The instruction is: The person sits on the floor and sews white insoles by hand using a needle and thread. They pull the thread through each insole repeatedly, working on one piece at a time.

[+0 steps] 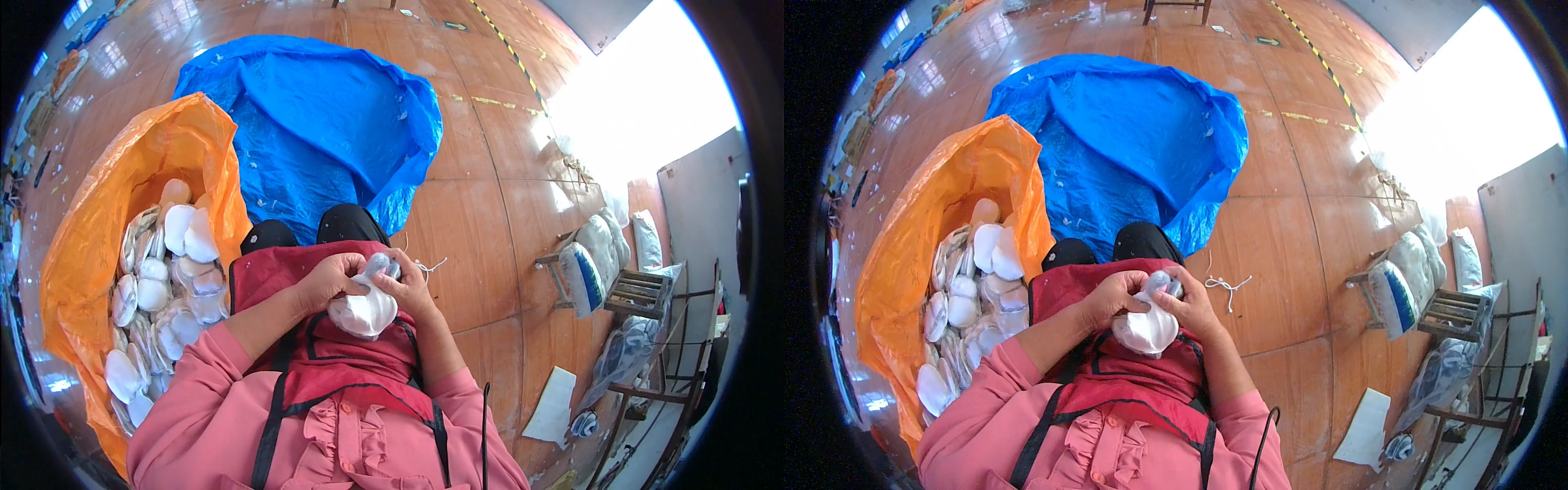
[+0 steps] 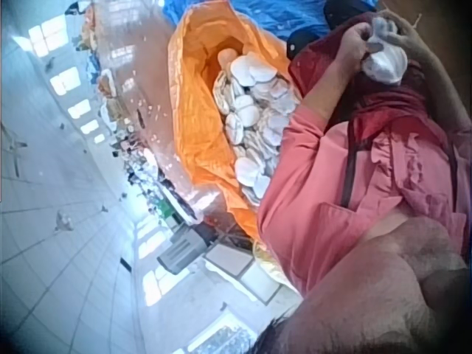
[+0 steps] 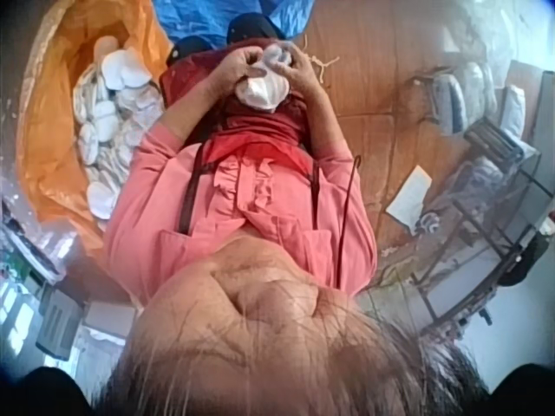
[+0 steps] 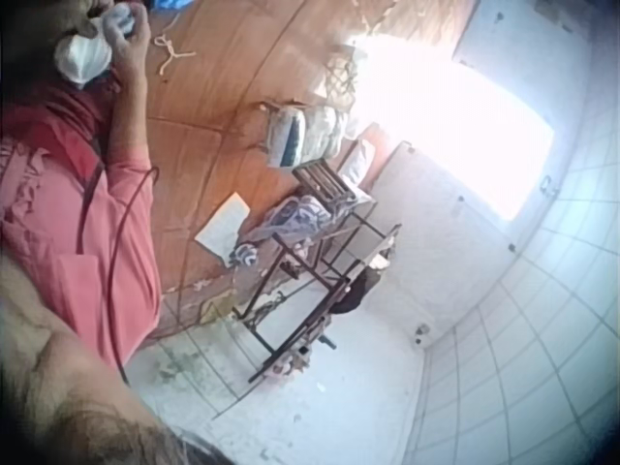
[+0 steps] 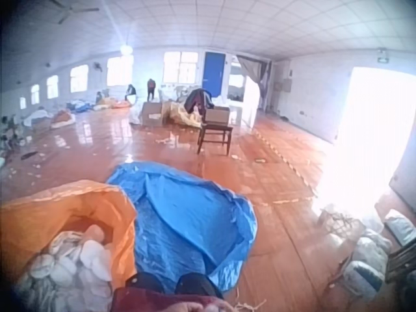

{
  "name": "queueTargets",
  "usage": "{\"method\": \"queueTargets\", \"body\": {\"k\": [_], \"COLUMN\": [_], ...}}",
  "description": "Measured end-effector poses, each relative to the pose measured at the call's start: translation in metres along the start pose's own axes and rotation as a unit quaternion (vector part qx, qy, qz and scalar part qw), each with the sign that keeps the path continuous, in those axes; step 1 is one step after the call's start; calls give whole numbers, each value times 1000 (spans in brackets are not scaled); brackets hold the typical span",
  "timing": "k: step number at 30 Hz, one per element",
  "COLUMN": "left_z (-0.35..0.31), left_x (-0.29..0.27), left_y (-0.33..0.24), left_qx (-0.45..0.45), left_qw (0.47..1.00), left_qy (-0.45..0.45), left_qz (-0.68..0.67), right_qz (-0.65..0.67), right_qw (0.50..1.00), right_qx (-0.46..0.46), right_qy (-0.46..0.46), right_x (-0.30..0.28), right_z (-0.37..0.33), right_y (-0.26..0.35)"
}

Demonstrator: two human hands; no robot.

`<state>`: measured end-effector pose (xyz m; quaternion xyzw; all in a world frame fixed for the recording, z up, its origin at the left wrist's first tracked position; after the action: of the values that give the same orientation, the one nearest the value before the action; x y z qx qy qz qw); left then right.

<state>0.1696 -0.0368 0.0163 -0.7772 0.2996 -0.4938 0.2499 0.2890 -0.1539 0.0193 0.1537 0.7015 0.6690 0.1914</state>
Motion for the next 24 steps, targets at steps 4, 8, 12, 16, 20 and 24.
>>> {"method": "queueTargets", "body": {"k": [4, 8, 12, 16, 20, 24], "left_z": [-2, -7, -17, -19, -9, -2], "left_x": [1, 5, 19, 23, 24, 32], "left_y": [12, 24, 24, 22, 8, -4], "left_qx": [58, 115, 146, 187, 92, 238], "left_qw": [998, 991, 978, 957, 973, 857], "left_qy": [-16, -27, -38, -22, -50, -106], "left_qz": [30, 59, 147, 221, 207, 444], "right_qz": [116, 220, 304, 287, 95, -151], "right_qw": [986, 960, 930, 938, 977, 966], "right_qx": [76, 85, 117, 127, 61, -22], "right_qy": [-92, -152, -172, -151, -183, -209], "right_x": [11, 16, 17, 12, -12, -13], "right_z": [-6, -14, -19, -16, -9, -3], "right_y": [-12, -13, -24, -33, -32, 7]}}
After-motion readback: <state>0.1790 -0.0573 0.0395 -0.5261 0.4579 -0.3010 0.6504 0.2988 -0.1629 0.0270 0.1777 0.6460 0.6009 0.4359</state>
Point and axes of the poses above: each hand's wrist, its own z-axis towards the middle knuckle, its own x-axis out of the palm, y = z × x, the point moved 4 cm from there along z, towards the middle knuckle, and after that the axes turned 5 degrees about -z, right-handed, at the moved point
